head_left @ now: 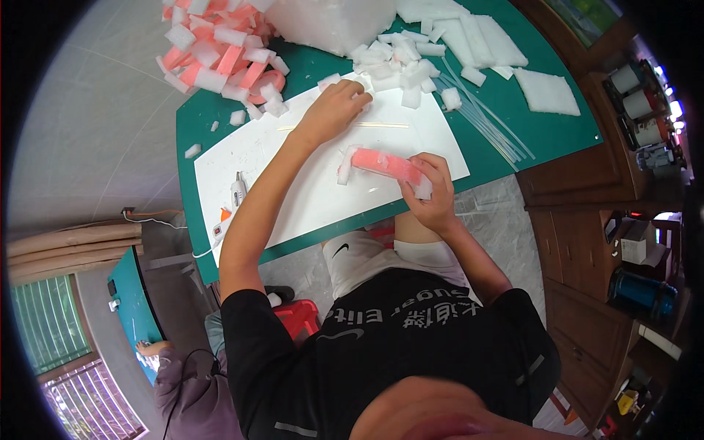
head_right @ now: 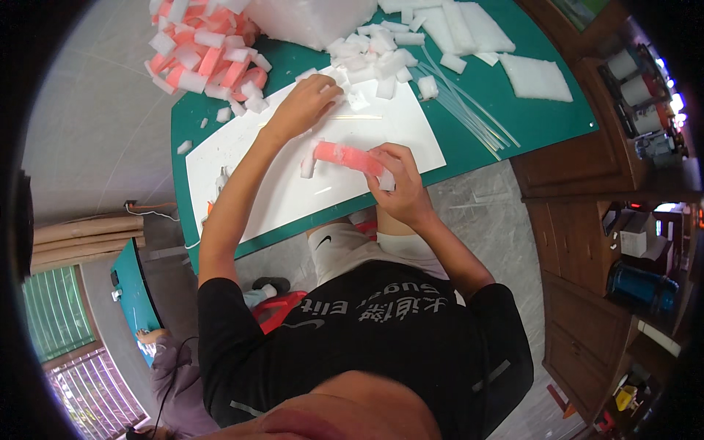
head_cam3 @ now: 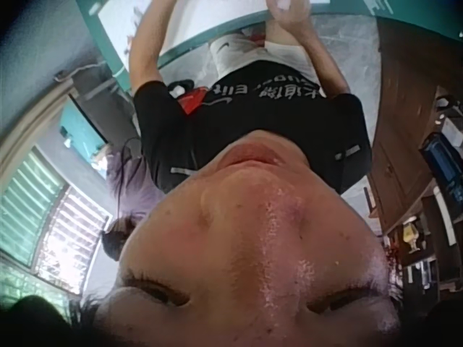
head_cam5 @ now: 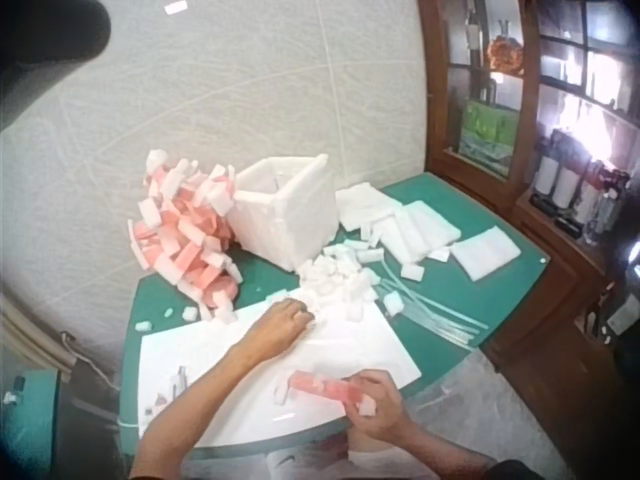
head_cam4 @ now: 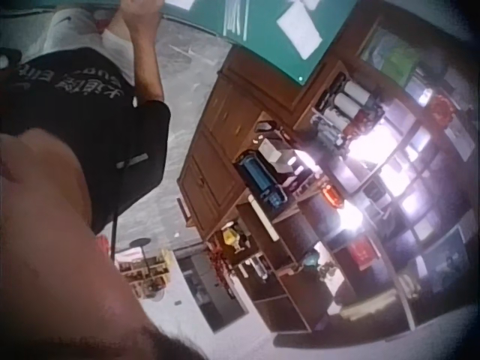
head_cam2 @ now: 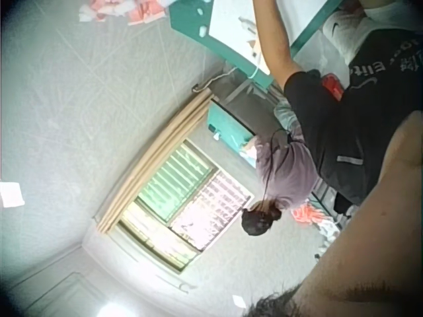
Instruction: The recorder uses a glue gun and plastic tubes to assemble foam structures at a table.
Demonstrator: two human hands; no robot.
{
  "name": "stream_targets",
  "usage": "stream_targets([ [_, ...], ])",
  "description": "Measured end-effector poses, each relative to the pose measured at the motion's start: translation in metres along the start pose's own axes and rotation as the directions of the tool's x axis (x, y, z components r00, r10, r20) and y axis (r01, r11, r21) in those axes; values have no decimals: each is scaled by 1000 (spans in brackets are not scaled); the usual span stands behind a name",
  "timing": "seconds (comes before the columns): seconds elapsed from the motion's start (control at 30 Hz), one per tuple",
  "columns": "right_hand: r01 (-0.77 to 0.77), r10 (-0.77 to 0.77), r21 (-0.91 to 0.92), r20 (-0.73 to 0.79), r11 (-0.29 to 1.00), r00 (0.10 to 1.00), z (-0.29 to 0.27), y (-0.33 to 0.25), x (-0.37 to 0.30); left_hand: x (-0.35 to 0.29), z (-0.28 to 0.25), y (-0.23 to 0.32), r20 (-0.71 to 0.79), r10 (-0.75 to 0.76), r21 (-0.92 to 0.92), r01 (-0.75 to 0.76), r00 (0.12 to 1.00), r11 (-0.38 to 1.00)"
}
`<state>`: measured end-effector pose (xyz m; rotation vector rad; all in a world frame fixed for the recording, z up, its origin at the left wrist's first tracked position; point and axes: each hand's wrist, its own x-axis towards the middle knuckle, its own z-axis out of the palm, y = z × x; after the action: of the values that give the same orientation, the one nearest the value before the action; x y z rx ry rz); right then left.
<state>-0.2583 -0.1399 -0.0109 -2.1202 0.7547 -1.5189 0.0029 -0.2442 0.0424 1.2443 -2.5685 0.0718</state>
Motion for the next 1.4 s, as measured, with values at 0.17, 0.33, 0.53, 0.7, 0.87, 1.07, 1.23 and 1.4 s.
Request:
stream_targets([
  [0.17,-6,6,14,-1,1000,1000,2,5,0,-40,-59,46,-366,-377,-419,211,851,883],
  [0.33,50,-51,4,21,999,999,11,12,-1,-83,-82,135,-471,-510,-400,341,720,851],
  [0.53,66,-67,13,88,998,994,20,7,-1,-91,-60,162,-585,-514,-407,321,627,855],
  [0.7,30,-37,56,139,998,990,31,1,-1,-99,-54,161,-579,-516,-382,350,631,855],
  [0.87,-70,58,49,213,996,975,34,-3,-1,-99,-47,157,-525,-548,-375,402,651,836],
  [1.07,-95,77,64,245,993,966,34,-4,2,-100,-44,157,-508,-568,-364,436,648,823],
  [1.23,-82,64,60,257,995,964,34,-5,1,-100,-42,162,-510,-574,-353,453,641,819],
  [1.4,-95,74,69,260,993,963,34,-5,0,-101,-39,164,-508,-555,-325,451,658,831],
])
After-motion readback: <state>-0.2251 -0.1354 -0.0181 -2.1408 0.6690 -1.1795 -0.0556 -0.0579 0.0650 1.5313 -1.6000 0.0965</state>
